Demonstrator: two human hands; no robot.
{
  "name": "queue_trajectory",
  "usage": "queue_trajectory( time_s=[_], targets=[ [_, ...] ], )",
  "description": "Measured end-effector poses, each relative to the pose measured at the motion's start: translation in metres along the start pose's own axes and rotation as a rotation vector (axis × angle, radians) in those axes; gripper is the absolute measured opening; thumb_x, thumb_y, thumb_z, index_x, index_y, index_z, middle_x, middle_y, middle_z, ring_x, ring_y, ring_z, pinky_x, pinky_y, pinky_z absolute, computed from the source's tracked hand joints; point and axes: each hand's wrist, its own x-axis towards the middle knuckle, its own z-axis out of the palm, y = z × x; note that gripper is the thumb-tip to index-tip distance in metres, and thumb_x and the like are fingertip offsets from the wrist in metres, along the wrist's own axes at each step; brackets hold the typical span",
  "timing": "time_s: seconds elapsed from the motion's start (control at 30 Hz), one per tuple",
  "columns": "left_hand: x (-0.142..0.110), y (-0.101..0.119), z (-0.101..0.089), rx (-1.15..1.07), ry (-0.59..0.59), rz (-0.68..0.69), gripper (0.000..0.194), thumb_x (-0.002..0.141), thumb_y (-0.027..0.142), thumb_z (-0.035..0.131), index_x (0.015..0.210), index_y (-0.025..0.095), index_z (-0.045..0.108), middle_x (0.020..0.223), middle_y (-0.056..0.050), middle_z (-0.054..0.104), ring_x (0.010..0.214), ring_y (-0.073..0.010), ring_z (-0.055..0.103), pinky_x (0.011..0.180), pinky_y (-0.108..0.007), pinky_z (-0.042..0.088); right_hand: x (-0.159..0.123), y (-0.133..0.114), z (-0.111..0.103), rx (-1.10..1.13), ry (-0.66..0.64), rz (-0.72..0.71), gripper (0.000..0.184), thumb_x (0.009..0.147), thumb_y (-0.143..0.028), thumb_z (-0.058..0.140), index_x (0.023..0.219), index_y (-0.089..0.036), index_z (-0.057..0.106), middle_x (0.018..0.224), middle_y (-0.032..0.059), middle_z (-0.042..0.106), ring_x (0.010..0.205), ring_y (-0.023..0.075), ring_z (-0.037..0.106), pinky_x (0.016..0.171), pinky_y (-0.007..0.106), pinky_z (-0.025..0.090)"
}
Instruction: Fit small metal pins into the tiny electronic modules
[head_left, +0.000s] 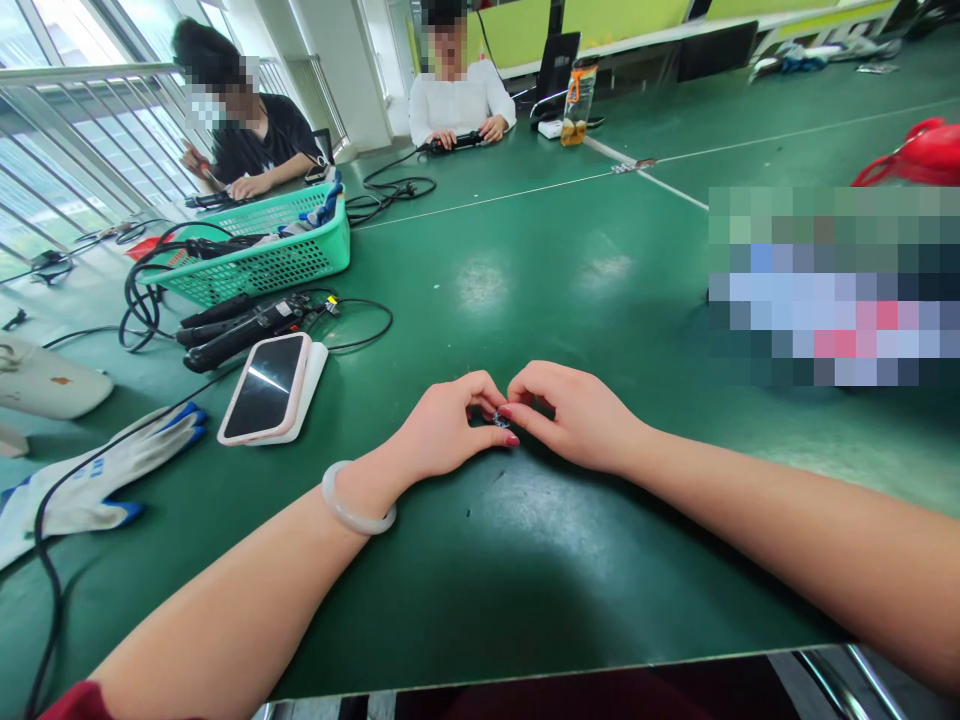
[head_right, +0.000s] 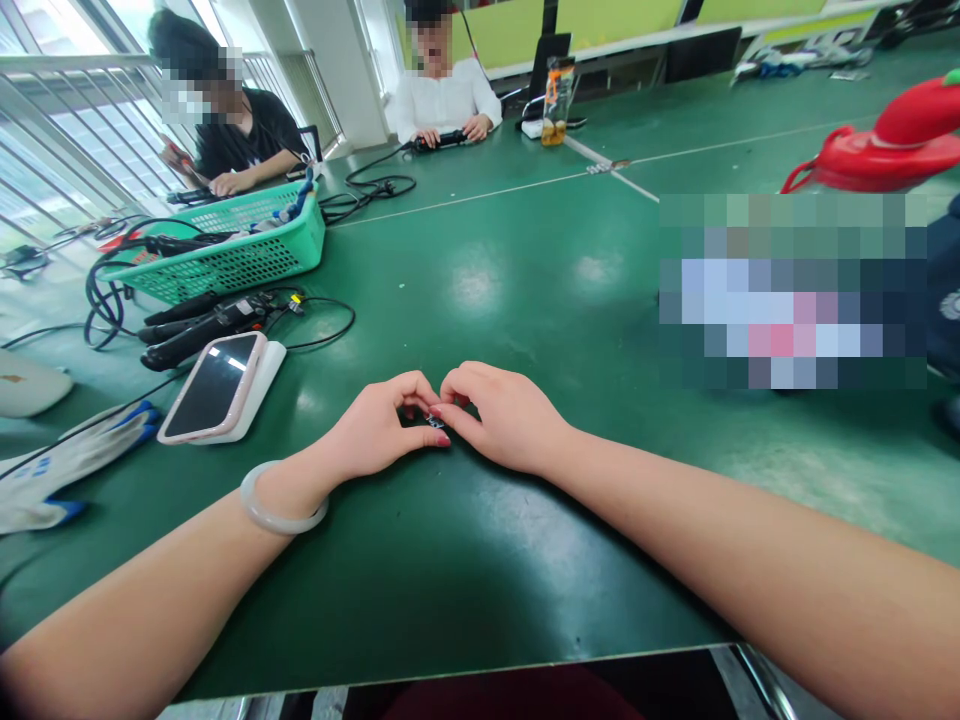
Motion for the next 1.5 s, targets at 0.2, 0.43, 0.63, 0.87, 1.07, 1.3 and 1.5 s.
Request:
queue_trajectory(
  time_s=[0.2,0.43,0.63,0.87,1.07,1.3,1.5],
  targets=[
    [0.004,-0.008,-0.003,0.016,0.113,-0.079,0.026,0.067,0.033,0.073,0.082,0.020,0.057,0.080,0.000,0.066,0.077,-0.0148,0.061,0.073,-0.029,0.047,-0.001,0.008,-0.001,-0.064,-0.025,0.008,0.014,0.088,-0.027,0.051,0.085,-0.020,0.063,0.080,0.0016,0.061,0.071,0.0136,0.055,0.065,0.026,0.041],
    [0.005,-0.013,-0.004,0.053,0.176,-0.127,0.023,0.068,0.031,0.071,0.083,0.020,0.057,0.078,0.000,0.066,0.073,-0.0146,0.060,0.072,-0.030,0.047,0.001,0.012,0.004,-0.207,-0.158,-0.058,0.016,0.087,-0.028,0.055,0.092,-0.024,0.070,0.088,0.0022,0.062,0.076,0.0147,0.059,0.068,0.028,0.043],
    [0.006,-0.012,-0.003,0.024,0.169,-0.125,0.022,0.068,0.029,0.071,0.082,0.020,0.057,0.079,0.000,0.067,0.073,-0.0145,0.061,0.071,-0.030,0.047,0.001,0.009,0.005,-0.204,-0.159,-0.106,0.019,0.089,-0.025,0.051,0.087,-0.022,0.070,0.087,0.0034,0.063,0.077,0.0160,0.059,0.069,0.029,0.043],
    [0.007,-0.010,-0.002,-0.288,0.082,-0.164,0.034,0.061,0.028,0.077,0.082,0.017,0.054,0.077,-0.001,0.068,0.068,-0.0124,0.061,0.064,-0.026,0.044,0.005,0.004,-0.002,0.335,0.104,0.242,0.014,0.079,-0.032,0.061,0.078,-0.021,0.069,0.070,-0.0005,0.064,0.059,0.0111,0.051,0.056,0.025,0.041],
    [0.006,-0.007,-0.002,-0.451,0.054,-0.157,0.035,0.059,0.024,0.079,0.081,0.016,0.053,0.074,0.000,0.066,0.065,-0.0104,0.060,0.064,-0.025,0.044,0.006,0.005,-0.002,0.540,0.061,0.283,0.020,0.075,-0.038,0.065,0.078,-0.019,0.070,0.074,0.0015,0.066,0.064,0.0129,0.054,0.060,0.028,0.043],
    [0.006,-0.006,-0.004,-0.665,0.023,-0.185,0.031,0.061,0.018,0.079,0.079,0.016,0.054,0.074,0.001,0.068,0.066,-0.0082,0.062,0.067,-0.023,0.046,0.002,0.004,-0.005,0.311,0.192,0.055,0.011,0.080,-0.027,0.062,0.079,-0.021,0.071,0.071,0.0001,0.061,0.055,0.0089,0.047,0.052,0.023,0.040],
    [0.005,-0.008,-0.007,-0.845,-0.051,-0.200,0.034,0.059,0.021,0.081,0.079,0.014,0.055,0.075,0.000,0.070,0.071,-0.0093,0.064,0.069,-0.022,0.047,-0.004,0.006,-0.007,-0.088,0.378,-0.412,0.014,0.084,-0.018,0.058,0.088,-0.021,0.071,0.075,0.0017,0.064,0.064,0.0102,0.056,0.059,0.022,0.044]
  ],
)
